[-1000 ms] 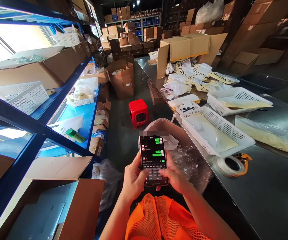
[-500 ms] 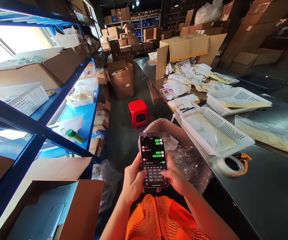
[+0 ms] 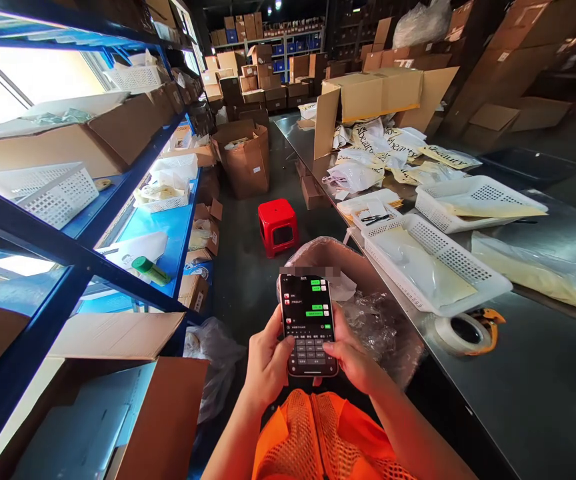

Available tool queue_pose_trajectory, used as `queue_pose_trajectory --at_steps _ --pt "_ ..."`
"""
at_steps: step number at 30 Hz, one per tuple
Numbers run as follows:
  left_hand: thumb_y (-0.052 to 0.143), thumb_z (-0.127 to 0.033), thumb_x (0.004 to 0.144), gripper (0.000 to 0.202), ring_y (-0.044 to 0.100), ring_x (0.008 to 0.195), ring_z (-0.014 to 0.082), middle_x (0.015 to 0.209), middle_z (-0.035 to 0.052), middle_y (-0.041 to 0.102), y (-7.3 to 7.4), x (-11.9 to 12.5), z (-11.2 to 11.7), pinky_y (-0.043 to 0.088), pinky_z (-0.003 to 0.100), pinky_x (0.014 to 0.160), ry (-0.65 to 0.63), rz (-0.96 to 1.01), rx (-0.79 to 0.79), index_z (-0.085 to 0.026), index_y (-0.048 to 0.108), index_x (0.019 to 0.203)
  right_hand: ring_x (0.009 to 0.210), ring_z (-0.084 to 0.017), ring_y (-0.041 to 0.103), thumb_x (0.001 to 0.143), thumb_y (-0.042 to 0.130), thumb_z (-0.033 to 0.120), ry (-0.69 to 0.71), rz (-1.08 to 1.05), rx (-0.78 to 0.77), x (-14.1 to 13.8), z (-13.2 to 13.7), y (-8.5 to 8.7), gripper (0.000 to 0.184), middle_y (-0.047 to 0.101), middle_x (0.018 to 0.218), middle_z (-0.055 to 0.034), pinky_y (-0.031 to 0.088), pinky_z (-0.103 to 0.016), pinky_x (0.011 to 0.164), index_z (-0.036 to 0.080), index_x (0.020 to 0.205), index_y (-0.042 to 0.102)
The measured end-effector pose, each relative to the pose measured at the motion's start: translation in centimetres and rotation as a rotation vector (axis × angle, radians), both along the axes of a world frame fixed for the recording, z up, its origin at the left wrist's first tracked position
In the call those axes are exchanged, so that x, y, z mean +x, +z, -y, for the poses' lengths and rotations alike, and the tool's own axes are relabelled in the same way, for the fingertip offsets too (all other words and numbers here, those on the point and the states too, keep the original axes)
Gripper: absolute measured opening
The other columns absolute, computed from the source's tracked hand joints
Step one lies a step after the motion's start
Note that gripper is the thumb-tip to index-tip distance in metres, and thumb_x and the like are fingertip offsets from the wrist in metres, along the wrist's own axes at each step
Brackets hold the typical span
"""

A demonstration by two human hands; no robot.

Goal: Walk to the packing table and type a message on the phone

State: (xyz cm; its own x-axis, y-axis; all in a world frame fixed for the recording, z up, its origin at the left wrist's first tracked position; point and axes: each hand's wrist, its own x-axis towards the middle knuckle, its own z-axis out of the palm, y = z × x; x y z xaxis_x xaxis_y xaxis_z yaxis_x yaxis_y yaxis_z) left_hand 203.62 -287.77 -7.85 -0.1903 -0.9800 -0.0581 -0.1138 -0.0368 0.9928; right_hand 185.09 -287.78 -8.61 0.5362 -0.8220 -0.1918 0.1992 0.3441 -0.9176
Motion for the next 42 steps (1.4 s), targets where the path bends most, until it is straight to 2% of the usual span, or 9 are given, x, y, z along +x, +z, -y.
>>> queue_pose_trajectory --at_steps 5,9,11,15,19,27,32,35,42 --pt "0.046 -0.025 0.091 0.063 0.051 0.049 0.0069 0.101 0.0036 0.07 -0.1 -0.1 -0.1 0.038 0.016 0.037 0.008 -0.014 0.006 -0.019 0.037 0.153 0.072 -0.008 0.059 0.087 0.044 0.048 0.012 0.01 -0.004 0.0 -0.1 -0.5 0.096 0.049 0.112 -0.01 0.055 -0.028 0.056 0.03 0.154 -0.023" --pt "0.046 -0.027 0.091 0.064 0.05 0.046 0.0062 0.104 0.0043 0.07 -0.1 -0.2 -0.2 0.037 0.016 0.036 -0.001 -0.024 0.007 -0.02 0.036 0.153 0.07 -0.008 0.059 0.087 0.043 0.047 0.011 0.014 -0.006 0.0 -0.2 -0.4 0.096 0.05 0.109 -0.0096 0.055 -0.027 0.056 0.028 0.154 -0.023" --pt "0.047 -0.027 0.09 0.063 0.049 0.045 0.0057 0.102 0.0034 0.069 0.0 -0.2 -0.2 0.038 0.016 0.036 -0.011 -0.027 -0.004 -0.021 0.038 0.152 0.068 -0.008 0.058 0.086 0.043 0.047 0.006 0.025 -0.015 0.0 -0.2 -0.3 0.096 0.05 0.107 -0.0091 0.054 -0.026 0.055 0.027 0.154 -0.022" --pt "0.051 -0.022 0.085 0.069 0.048 0.042 0.0059 0.085 0.0002 0.067 0.1 -0.1 -0.3 0.039 0.017 0.037 -0.03 -0.022 -0.033 -0.017 0.037 0.153 0.069 -0.009 0.059 0.085 0.045 0.045 0.002 0.014 0.002 0.0 -0.1 -0.3 0.095 0.049 0.108 -0.0083 0.054 -0.027 0.055 0.031 0.154 -0.019" --pt "0.055 -0.022 0.082 0.076 0.048 0.041 0.0055 0.093 0.0041 0.068 0.0 0.1 -0.5 0.036 0.017 0.036 -0.07 -0.047 -0.067 -0.014 0.033 0.154 0.067 -0.009 0.058 0.085 0.046 0.047 0.006 0.021 0.003 0.0 0.0 -0.3 0.092 0.048 0.11 -0.0084 0.053 -0.027 0.054 0.033 0.153 -0.016" --pt "0.058 -0.014 0.072 0.082 0.051 0.042 0.0067 0.088 0.0034 0.068 0.1 0.2 -0.1 0.033 0.015 0.035 -0.093 -0.026 -0.085 -0.013 0.034 0.151 0.074 -0.007 0.058 0.083 0.049 0.045 -0.012 0.066 -0.049 0.0 0.2 -0.6 0.098 0.046 0.116 -0.0112 0.055 -0.024 0.056 0.027 0.154 -0.016" --pt "0.061 -0.021 0.08 0.077 0.05 0.041 0.0053 0.097 0.005 0.068 -0.6 0.1 0.1 0.034 0.016 0.035 -0.076 -0.012 -0.108 -0.015 0.034 0.151 0.073 -0.007 0.058 0.08 0.052 0.038 -0.007 0.04 -0.047 -0.2 0.2 -0.2 0.094 0.042 0.123 -0.0114 0.056 -0.026 0.058 0.029 0.152 -0.007" --pt "0.06 -0.024 0.084 0.072 0.048 0.041 0.0046 0.093 0.0041 0.068 -0.7 0.1 0.1 0.032 0.016 0.034 -0.065 -0.001 -0.114 -0.014 0.035 0.151 0.075 -0.005 0.058 0.079 0.056 0.033 -0.014 -0.036 -0.082 -0.2 0.1 0.4 0.093 0.039 0.127 -0.012 0.057 -0.024 0.059 0.027 0.151 -0.002" --pt "0.062 -0.015 0.074 0.083 0.046 0.043 0.0042 0.088 0.0022 0.066 -0.3 0.1 0.0 0.029 0.015 0.037 -0.109 -0.045 -0.109 -0.017 0.033 0.152 0.074 -0.004 0.058 0.081 0.057 0.033 0.004 -0.029 -0.124 -0.1 -0.2 0.8 0.088 0.039 0.127 -0.0123 0.058 -0.022 0.06 0.026 0.149 0.002"
